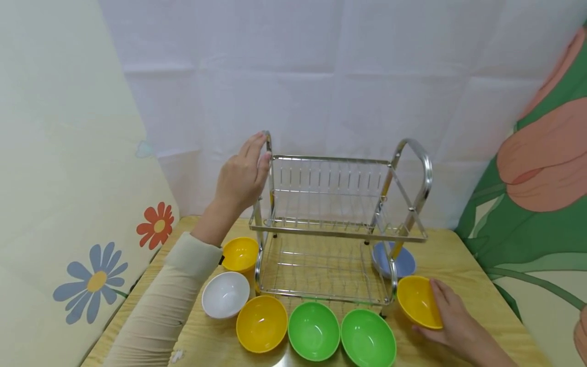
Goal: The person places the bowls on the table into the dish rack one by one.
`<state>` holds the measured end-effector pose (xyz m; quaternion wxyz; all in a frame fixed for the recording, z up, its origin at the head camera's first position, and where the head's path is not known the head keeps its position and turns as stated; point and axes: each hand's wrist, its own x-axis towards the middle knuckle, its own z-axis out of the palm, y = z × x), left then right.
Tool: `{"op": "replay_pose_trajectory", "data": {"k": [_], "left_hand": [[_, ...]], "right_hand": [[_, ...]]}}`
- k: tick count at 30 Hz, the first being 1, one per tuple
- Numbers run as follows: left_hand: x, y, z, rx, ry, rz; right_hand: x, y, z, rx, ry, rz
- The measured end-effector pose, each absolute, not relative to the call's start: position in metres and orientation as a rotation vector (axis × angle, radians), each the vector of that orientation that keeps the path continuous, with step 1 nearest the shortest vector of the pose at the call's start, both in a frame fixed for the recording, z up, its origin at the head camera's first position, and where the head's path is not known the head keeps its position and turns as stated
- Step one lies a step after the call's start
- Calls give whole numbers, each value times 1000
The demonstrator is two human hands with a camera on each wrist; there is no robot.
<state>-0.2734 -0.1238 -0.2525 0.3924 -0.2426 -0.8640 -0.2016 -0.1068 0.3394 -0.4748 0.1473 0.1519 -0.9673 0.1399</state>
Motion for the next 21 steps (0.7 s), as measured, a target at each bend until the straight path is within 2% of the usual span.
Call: {"op": "replay_pose_trajectory", "data": {"k": [12,21], "left_hand": [[-272,-126,-253,-600,-2217,-504],[-273,-124,-253,-610,-2216,-489]], "right_hand": [[-96,334,-440,510,-2686,299],[-91,312,-417,628,-2596,378]]}}
